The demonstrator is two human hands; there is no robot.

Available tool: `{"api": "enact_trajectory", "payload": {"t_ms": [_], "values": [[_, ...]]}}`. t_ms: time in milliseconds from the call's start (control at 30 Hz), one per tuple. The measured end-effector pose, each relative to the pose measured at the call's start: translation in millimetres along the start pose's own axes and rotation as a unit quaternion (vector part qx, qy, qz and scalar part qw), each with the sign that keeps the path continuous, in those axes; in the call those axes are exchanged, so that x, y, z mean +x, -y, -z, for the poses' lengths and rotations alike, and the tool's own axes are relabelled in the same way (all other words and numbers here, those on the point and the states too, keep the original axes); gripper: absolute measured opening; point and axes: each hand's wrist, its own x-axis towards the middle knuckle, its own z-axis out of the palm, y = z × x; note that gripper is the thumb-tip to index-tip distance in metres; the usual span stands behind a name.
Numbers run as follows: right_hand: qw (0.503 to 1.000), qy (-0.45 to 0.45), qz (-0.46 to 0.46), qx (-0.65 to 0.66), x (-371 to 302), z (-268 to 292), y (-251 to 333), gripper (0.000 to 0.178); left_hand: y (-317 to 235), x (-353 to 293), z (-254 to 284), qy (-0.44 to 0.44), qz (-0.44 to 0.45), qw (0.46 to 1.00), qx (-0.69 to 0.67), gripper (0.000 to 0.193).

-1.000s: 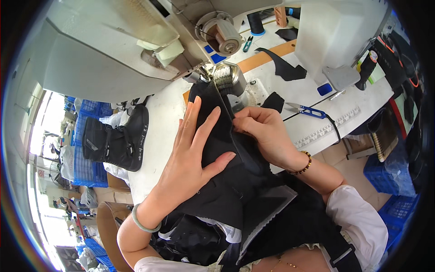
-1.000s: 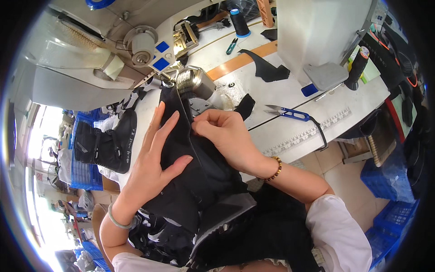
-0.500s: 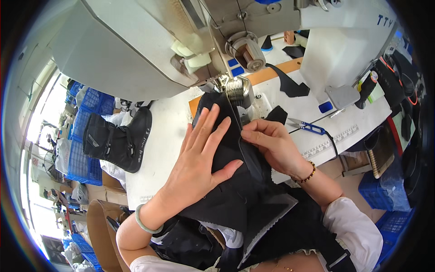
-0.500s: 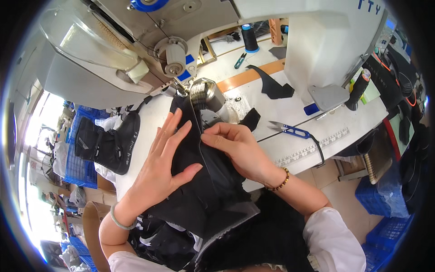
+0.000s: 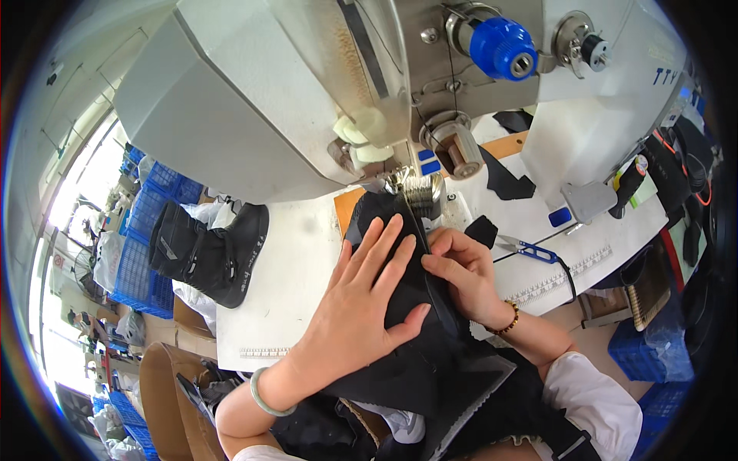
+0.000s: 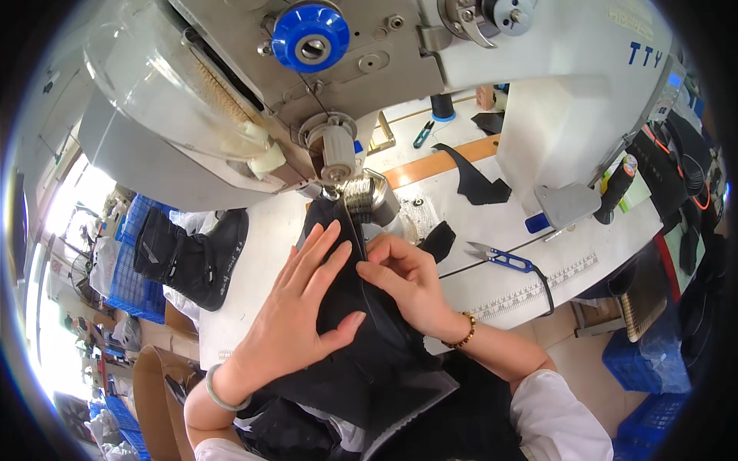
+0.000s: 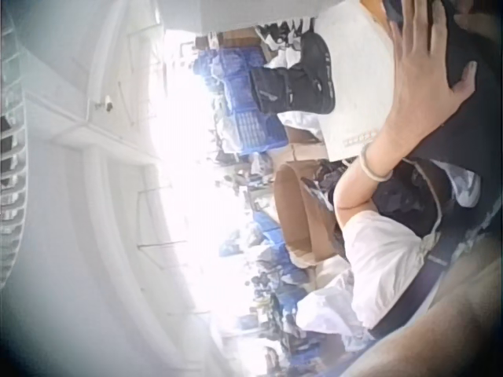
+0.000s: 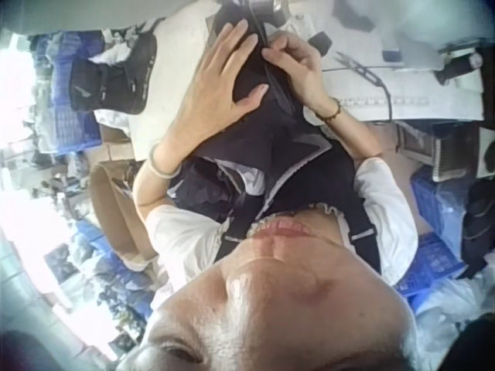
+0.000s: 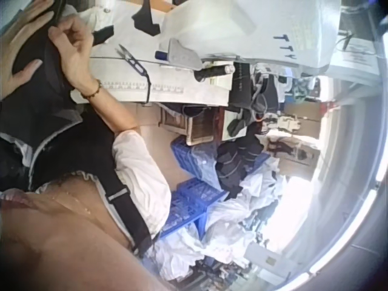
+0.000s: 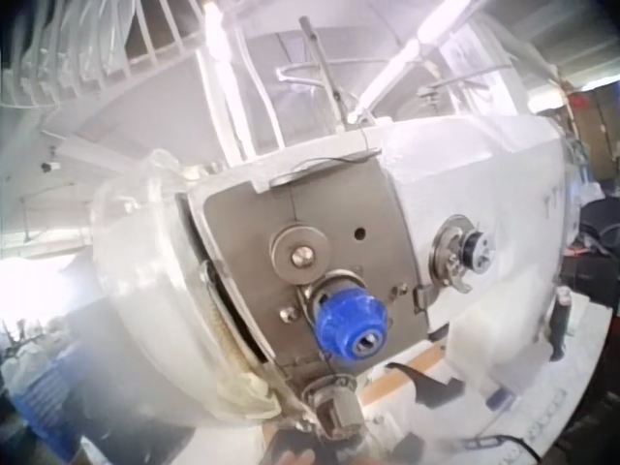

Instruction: The person puts down a phone and stitches boot pieces together using a sewing machine.

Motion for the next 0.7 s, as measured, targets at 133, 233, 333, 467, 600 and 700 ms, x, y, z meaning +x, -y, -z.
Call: {"api": "enact_trajectory", "payload": {"t_ms": [133,233,333,467,600,700], "values": [[1.0,0.015,0.007,-0.006,1.4,1.7,-0.3,0.011,0.2,0.1,-1.6,0.002,0.007,1.0,-0.01,0.069],[1.0,0.011,-0.006,0.001,1.0,-2.7,2.8,0.01,3.5,1.5,1.7,0.01,0.003,1.0,-0.017,0.07],[1.0,0.009,-0.013,0.012,1.0,-4.6,1.8,0.01,6.0,0.9,2.4,0.01,0.002,1.0,-0.022,0.071],[1.0,0.0,-0.007,0.015,1.5,-5.0,2.7,0.009,7.3,3.6,3.4,0.007,-0.004,1.0,-0.026,0.071],[0.999,-0.027,-0.03,0.032,5.4,-6.9,1.4,0.009,11.4,7.2,8.7,-0.001,-0.008,0.999,-0.031,0.068],[0.999,-0.03,-0.027,0.023,6.5,-8.7,2.2,0.009,12.0,7.9,10.1,0.003,-0.008,0.999,-0.033,0.068]]}}
